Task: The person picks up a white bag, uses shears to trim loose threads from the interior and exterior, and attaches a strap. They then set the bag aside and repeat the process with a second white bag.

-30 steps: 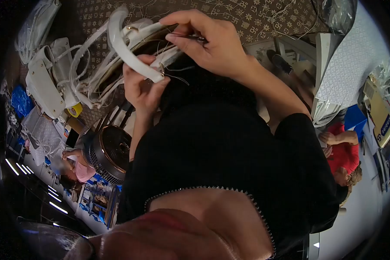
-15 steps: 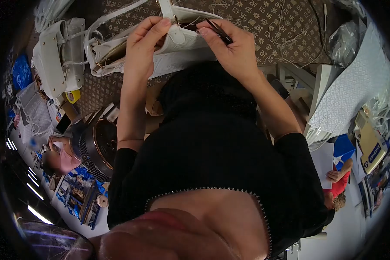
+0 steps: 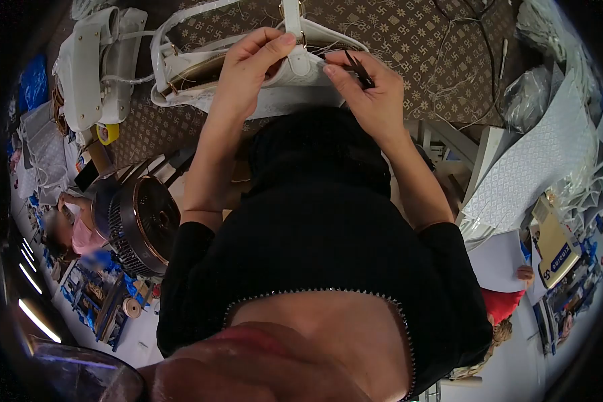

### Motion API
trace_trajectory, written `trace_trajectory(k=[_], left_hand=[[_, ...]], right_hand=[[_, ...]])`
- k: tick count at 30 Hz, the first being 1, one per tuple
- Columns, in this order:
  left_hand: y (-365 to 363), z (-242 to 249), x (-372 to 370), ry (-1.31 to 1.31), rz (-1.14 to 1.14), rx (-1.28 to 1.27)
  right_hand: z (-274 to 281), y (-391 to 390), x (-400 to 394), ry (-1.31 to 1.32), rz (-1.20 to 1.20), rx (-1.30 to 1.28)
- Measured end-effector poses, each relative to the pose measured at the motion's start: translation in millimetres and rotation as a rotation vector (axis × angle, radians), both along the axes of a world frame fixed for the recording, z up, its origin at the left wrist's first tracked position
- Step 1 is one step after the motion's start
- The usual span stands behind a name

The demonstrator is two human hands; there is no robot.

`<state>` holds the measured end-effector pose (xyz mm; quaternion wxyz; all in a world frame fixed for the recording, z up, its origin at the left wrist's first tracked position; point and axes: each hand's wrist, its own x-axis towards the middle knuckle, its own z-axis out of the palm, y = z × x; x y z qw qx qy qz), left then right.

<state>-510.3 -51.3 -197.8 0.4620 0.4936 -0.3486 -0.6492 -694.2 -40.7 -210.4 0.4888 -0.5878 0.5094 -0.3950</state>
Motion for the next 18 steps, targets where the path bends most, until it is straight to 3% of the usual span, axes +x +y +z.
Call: trace_trajectory(k=[16,18], left_hand=[[2.4,-3.9,-1.9,0.032,-0.022,0.006],[3.1,-8.8,-1.0,-0.006,-0.010,-0.017]], right_hand=[[-5.1,2.7,1.7,0.006,0.000,-0.079],[-4.6,3.9,4.2,-0.035,-0.038,0.007]])
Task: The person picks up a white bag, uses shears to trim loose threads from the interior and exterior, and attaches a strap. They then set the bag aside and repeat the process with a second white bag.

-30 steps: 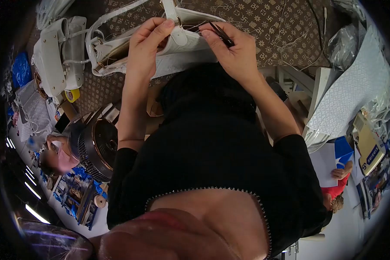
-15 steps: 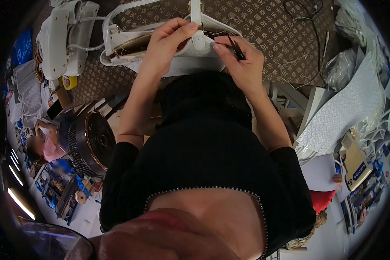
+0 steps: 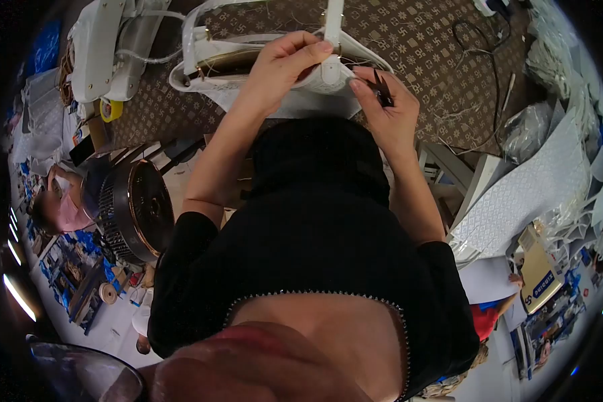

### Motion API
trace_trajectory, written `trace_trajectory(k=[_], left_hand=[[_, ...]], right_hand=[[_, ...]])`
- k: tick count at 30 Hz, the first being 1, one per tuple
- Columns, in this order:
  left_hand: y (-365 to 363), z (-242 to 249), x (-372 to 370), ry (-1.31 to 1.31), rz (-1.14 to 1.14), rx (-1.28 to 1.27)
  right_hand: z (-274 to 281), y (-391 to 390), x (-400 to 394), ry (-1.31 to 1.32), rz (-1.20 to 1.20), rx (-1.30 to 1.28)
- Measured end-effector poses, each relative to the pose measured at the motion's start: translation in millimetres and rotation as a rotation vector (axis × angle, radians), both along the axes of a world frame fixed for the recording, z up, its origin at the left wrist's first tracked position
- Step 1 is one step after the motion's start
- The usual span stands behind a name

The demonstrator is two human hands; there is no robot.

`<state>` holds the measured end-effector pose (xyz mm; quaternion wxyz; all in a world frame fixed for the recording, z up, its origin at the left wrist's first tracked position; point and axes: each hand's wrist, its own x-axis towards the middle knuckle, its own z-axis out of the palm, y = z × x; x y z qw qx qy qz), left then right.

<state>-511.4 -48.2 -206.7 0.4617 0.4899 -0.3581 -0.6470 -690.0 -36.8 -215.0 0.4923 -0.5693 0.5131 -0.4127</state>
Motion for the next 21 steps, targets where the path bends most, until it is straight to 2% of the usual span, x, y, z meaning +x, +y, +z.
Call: trace_trajectory(k=[2,3,4,6,7,9,10,12,13,15,16,19,21], left_hand=[[0.2,-7.2,-1.5,-0.114,-0.007,-0.146],[4.4,-0.6,-2.1,-0.284,0.002,-0.180],[9.8,6.1,-0.2,-0.293,0.019,-0.179],[20.7,19.6,1.7,-0.624,0.332,-0.774],[32.9,30.7,16.5,-0.727,0.364,-0.828],[40.8,31.2,45.9,-0.631,0.680,-0.940],[46.7,38.2,58.5,-0.640,0.739,-0.736],[50.1,50.9,84.9,-0.577,0.684,-0.414],[49.8,44.6,94.1,-0.579,0.696,-0.416],[51.1,23.6,109.9,-0.361,0.445,-0.294],[52.4,16.7,119.0,-0.492,0.321,-0.370],[57.4,9.3,123.4,-0.387,0.274,-0.323],[58.6,0.0,124.4,-0.441,0.283,-0.341]], right_hand=[[-1.8,-0.8,1.3,0.044,0.030,-0.012],[-0.3,-0.3,2.1,0.054,0.015,-0.024],[0.6,-0.8,1.5,0.067,-0.002,-0.035],[-2.8,-1.7,0.8,0.061,0.024,-0.025],[-2.8,-2.0,1.9,0.046,0.008,-0.045],[-5.5,-1.3,1.9,0.034,-0.002,-0.065],[-8.5,-0.5,0.5,0.029,-0.003,-0.069],[-8.4,-0.3,0.3,0.022,0.008,-0.077],[-6.9,-0.5,0.7,0.025,0.002,-0.051],[-4.6,-1.9,2.0,0.028,0.004,-0.027],[-3.5,-2.8,3.0,0.022,-0.001,-0.035],[-2.0,-2.0,4.2,0.006,-0.007,-0.037],[-2.7,-1.9,4.1,-0.004,-0.007,-0.035]])
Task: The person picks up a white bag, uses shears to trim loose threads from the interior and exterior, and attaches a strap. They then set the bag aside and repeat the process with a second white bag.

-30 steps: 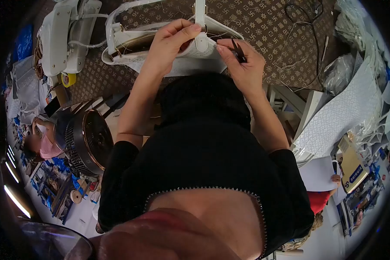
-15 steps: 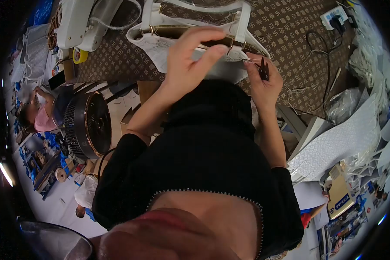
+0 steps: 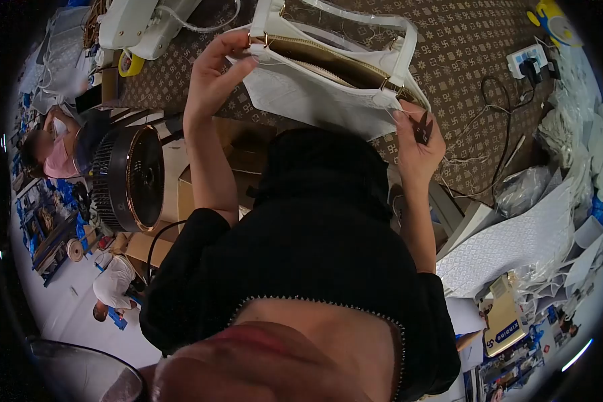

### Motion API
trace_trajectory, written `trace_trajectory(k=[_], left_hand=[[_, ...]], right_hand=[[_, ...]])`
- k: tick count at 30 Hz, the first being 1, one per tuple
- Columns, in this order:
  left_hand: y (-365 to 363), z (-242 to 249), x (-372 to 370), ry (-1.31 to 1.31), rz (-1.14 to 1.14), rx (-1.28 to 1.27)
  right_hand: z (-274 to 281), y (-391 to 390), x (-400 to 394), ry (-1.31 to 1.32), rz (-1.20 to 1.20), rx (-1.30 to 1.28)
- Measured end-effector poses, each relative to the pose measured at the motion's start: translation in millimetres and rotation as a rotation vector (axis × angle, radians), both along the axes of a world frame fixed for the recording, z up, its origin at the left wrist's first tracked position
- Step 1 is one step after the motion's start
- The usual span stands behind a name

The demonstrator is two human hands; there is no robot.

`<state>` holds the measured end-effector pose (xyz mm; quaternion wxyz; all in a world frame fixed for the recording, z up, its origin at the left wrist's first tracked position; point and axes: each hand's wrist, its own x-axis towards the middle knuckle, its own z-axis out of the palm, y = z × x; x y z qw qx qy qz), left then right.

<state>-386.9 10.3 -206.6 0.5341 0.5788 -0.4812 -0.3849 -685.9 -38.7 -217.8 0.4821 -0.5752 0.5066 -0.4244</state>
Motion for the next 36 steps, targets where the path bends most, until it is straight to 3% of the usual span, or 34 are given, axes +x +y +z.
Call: trace_trajectory(k=[2,5,8,10,11,13,14,15,17,19,23,25,28,30,32,36], left_hand=[[-0.4,-1.2,0.2,-0.056,0.017,-0.018],[-2.1,6.3,-1.3,-0.867,0.053,-0.077],[1.0,-4.9,3.4,-0.969,0.114,-0.074],[3.3,2.8,1.7,-0.747,0.204,-0.048],[1.4,5.7,10.1,-0.765,0.203,-0.041],[-6.7,12.9,26.2,-0.442,0.003,0.187],[-10.6,9.3,31.2,-0.590,-0.069,0.203],[-10.2,6.9,34.3,-0.595,-0.053,0.191],[-16.6,7.5,42.8,-0.705,-0.241,0.203],[-16.6,12.5,43.4,-0.648,-0.245,0.223],[-10.6,-15.6,46.0,-0.401,-0.139,0.250],[-4.5,-32.4,44.7,0.253,-0.001,0.103],[8.1,-68.9,37.7,0.493,0.013,0.222],[12.5,-86.9,33.1,0.510,0.081,0.260],[11.8,-103.3,25.3,0.474,0.310,0.270],[5.8,-51.4,12.3,0.515,0.384,0.296]], right_hand=[[-3.8,0.3,-1.0,-0.035,0.008,-0.004],[1.2,0.1,1.5,-0.010,-0.001,0.033],[-6.7,-3.5,-3.2,0.019,0.026,-0.005],[-13.7,-7.3,-7.3,0.001,0.049,-0.066],[-18.5,-6.9,-9.6,-0.022,0.054,-0.076],[-18.7,-5.3,-12.0,-0.044,0.083,-0.068],[-15.8,-4.3,-11.0,-0.018,0.059,0.008],[-16.8,-3.8,-13.1,-0.023,0.070,-0.009],[-29.5,-8.2,-13.9,-0.105,-0.018,0.129],[-31.4,-14.0,-10.1,-0.145,-0.029,0.148],[-33.3,-21.4,-2.4,-0.153,-0.037,0.133],[-24.6,-25.8,5.9,-0.205,-0.043,0.108],[-15.5,-30.0,10.5,-0.160,-0.068,0.111],[-16.9,-33.9,12.8,-0.146,-0.076,0.083],[-19.1,-37.7,15.2,-0.142,-0.094,0.071],[0.2,-45.5,10.4,-0.086,-0.130,0.067]])
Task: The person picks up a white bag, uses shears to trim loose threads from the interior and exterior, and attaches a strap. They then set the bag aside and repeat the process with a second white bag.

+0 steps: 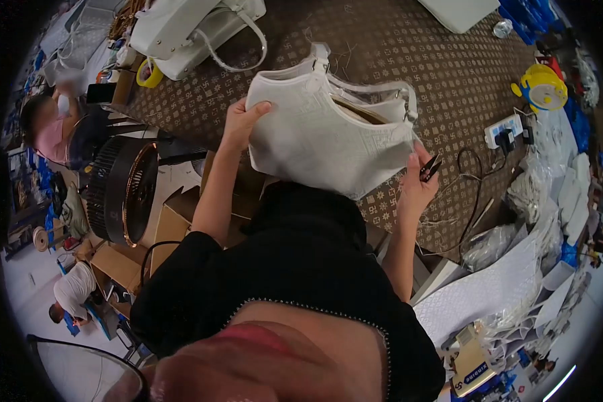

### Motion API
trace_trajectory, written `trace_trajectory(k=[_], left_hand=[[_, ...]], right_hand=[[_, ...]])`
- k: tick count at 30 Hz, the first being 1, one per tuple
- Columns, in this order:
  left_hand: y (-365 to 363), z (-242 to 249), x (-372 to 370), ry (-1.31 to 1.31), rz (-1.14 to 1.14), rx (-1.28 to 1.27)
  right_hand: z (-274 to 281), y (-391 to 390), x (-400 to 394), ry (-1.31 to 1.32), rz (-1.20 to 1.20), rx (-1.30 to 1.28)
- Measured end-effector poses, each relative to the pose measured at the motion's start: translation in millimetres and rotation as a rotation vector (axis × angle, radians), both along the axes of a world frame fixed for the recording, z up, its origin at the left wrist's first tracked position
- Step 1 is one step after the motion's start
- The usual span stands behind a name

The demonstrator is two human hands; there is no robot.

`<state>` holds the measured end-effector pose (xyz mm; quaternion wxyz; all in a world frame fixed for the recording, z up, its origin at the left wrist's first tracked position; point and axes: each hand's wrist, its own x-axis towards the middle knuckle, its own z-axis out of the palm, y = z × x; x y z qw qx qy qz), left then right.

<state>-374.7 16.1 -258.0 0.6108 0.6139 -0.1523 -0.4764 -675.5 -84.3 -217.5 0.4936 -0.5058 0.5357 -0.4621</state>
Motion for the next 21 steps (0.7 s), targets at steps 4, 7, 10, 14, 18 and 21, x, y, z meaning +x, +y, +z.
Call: trace_trajectory(k=[4,7,10,14,18,21], left_hand=[[-4.2,36.7,2.7,-0.019,0.046,-0.086],[-6.1,49.4,0.0,0.041,0.076,-0.119],[-2.7,57.0,-5.3,0.079,0.096,-0.164],[-0.8,70.0,-9.3,0.071,0.063,-0.160],[1.1,72.1,-9.9,0.081,0.074,-0.160],[3.4,69.0,-8.0,0.048,0.055,-0.213]], right_hand=[[12.8,-10.2,-9.0,-0.066,-0.003,-0.059],[24.2,-14.1,-14.6,-0.091,-0.034,-0.129],[30.9,-13.6,-22.8,-0.171,-0.072,-0.170],[37.0,-9.2,-24.1,-0.201,-0.115,-0.189],[35.7,-9.3,-27.2,-0.218,-0.113,-0.226],[34.5,-9.5,-26.8,-0.241,-0.103,-0.222]])
